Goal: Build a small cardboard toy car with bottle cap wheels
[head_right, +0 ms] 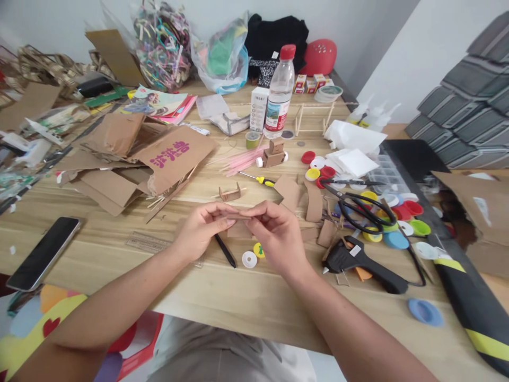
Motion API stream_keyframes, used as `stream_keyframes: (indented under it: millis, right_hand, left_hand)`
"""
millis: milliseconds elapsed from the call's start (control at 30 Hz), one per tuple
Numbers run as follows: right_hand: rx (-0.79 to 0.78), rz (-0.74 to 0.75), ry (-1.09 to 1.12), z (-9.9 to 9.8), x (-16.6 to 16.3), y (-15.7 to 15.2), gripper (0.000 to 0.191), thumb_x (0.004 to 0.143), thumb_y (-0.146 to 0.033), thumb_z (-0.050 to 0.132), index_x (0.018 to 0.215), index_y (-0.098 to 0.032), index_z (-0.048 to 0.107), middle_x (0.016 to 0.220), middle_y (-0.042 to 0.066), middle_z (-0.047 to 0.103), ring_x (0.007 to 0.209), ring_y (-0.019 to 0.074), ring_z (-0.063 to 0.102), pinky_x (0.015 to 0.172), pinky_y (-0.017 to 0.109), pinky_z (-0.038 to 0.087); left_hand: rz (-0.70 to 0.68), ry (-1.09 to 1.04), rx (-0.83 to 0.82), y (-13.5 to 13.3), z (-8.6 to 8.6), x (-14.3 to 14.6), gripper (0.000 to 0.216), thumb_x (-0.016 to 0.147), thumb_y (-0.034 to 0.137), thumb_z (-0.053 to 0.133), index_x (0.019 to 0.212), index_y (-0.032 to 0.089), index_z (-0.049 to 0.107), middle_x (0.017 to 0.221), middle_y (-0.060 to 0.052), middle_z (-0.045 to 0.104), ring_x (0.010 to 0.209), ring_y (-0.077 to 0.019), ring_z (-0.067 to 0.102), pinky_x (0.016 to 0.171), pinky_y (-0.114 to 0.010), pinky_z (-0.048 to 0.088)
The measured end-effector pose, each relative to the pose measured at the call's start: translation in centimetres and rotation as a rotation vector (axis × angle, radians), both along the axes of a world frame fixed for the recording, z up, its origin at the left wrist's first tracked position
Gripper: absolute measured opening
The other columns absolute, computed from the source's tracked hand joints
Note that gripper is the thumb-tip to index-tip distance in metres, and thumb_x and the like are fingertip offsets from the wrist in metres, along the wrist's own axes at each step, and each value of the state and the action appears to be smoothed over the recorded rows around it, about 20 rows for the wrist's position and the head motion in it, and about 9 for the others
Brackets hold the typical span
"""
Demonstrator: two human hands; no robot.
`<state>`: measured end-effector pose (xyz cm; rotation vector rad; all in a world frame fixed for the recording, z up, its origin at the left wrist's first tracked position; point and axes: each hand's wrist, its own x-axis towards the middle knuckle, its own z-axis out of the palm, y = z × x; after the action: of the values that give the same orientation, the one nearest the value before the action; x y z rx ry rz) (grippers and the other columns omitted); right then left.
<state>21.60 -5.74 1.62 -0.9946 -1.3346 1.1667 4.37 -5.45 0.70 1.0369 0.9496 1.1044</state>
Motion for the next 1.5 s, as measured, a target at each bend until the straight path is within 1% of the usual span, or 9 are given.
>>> stream_keyframes:
  millis: [167, 367, 567, 733, 800, 867, 1033, 1267, 1500]
  right_hand:
    - [0.174, -0.032, -0.161, 0.5, 0.3, -0.3, 0.009, 0.081, -0.023, 0.070, 0.073, -0.027, 0.074, 0.076, 0.003, 0.077, 0.072, 0.0205, 0.070, 0.067, 0.034, 0.055]
    - [0.234, -0.070, -0.270, 0.6, 0.4, -0.3, 0.015, 0.082, -0.021, 0.065, 0.073, -0.028, 0.074, 0.076, 0.004, 0.077, 0.072, 0.0223, 0.071, 0.065, 0.036, 0.056]
    - [0.310, -0.033, -0.368, 0.7, 0.6, -0.3, 0.021, 0.084, -0.021, 0.062, 0.074, -0.029, 0.078, 0.081, 0.005, 0.080, 0.078, 0.0239, 0.075, 0.071, 0.038, 0.060]
    - [0.231, 0.104, -0.365, 1.3, 1.2, -0.2, 0.023, 0.091, -0.025, 0.060, 0.085, -0.029, 0.082, 0.097, 0.006, 0.082, 0.091, 0.0244, 0.077, 0.082, 0.040, 0.061]
    - [0.163, 0.095, -0.329, 1.1, 1.2, -0.1, 0.020, 0.093, -0.035, 0.064, 0.098, -0.028, 0.081, 0.101, 0.007, 0.082, 0.089, 0.0240, 0.076, 0.079, 0.038, 0.062]
    - [0.082, 0.055, -0.258, 0.8, 0.9, -0.1, 0.028, 0.090, -0.050, 0.071, 0.103, -0.025, 0.078, 0.100, 0.008, 0.082, 0.084, 0.0236, 0.076, 0.073, 0.036, 0.062]
    - [-0.063, 0.060, -0.186, 0.2, 0.2, -0.1, 0.049, 0.078, -0.071, 0.076, 0.080, -0.023, 0.070, 0.076, 0.007, 0.079, 0.070, 0.0218, 0.074, 0.064, 0.034, 0.062]
    - [0.004, -0.011, -0.212, 0.2, 0.0, -0.4, 0.048, 0.079, -0.070, 0.076, 0.075, -0.023, 0.070, 0.074, 0.006, 0.078, 0.069, 0.0224, 0.073, 0.063, 0.035, 0.060]
    - [0.025, 0.002, -0.243, -0.1, -0.4, -0.6, 0.043, 0.085, -0.066, 0.071, 0.080, -0.023, 0.069, 0.077, 0.006, 0.078, 0.069, 0.0213, 0.073, 0.065, 0.034, 0.058]
  left_hand:
    - [-0.070, -0.085, -0.172, 0.2, 0.1, -0.3, 0.027, 0.058, 0.029, 0.092, 0.079, 0.017, 0.080, 0.072, -0.002, 0.074, 0.067, -0.0129, 0.065, 0.067, -0.026, 0.055]
    - [-0.173, -0.172, -0.228, 0.3, 0.6, -0.5, 0.038, 0.062, 0.051, 0.092, 0.074, 0.017, 0.078, 0.069, -0.002, 0.069, 0.066, -0.0147, 0.064, 0.066, -0.031, 0.062]
    - [-0.172, -0.142, -0.235, 0.2, 0.4, -0.6, 0.046, 0.055, 0.050, 0.098, 0.081, 0.016, 0.081, 0.083, -0.005, 0.077, 0.084, -0.0194, 0.073, 0.073, -0.031, 0.063]
    - [-0.102, -0.087, -0.189, 0.4, 0.3, -0.8, 0.048, 0.054, 0.047, 0.099, 0.088, 0.017, 0.083, 0.084, -0.006, 0.081, 0.083, -0.0200, 0.075, 0.073, -0.030, 0.063]
    - [-0.063, -0.060, -0.150, 0.4, 0.2, -0.9, 0.049, 0.054, 0.047, 0.099, 0.089, 0.018, 0.083, 0.084, -0.006, 0.081, 0.080, -0.0183, 0.074, 0.071, -0.029, 0.063]
    - [-0.033, -0.019, -0.096, 0.4, 0.2, -0.8, 0.046, 0.054, 0.046, 0.099, 0.088, 0.018, 0.084, 0.083, -0.006, 0.082, 0.076, -0.0176, 0.074, 0.070, -0.029, 0.063]
    - [0.014, 0.094, 0.024, 0.1, 0.1, -0.5, 0.039, 0.056, 0.043, 0.098, 0.084, 0.020, 0.084, 0.081, -0.006, 0.083, 0.068, -0.0184, 0.074, 0.071, -0.032, 0.064]
    - [0.014, 0.162, 0.095, -0.1, 0.2, -0.3, 0.040, 0.065, 0.053, 0.092, 0.086, 0.020, 0.084, 0.084, -0.008, 0.083, 0.077, -0.0218, 0.077, 0.072, -0.032, 0.064]
    - [0.090, 0.169, 0.146, -0.3, 0.3, -0.1, 0.035, 0.068, 0.052, 0.089, 0.077, 0.020, 0.080, 0.076, -0.005, 0.080, 0.067, -0.0191, 0.073, 0.063, -0.031, 0.064]
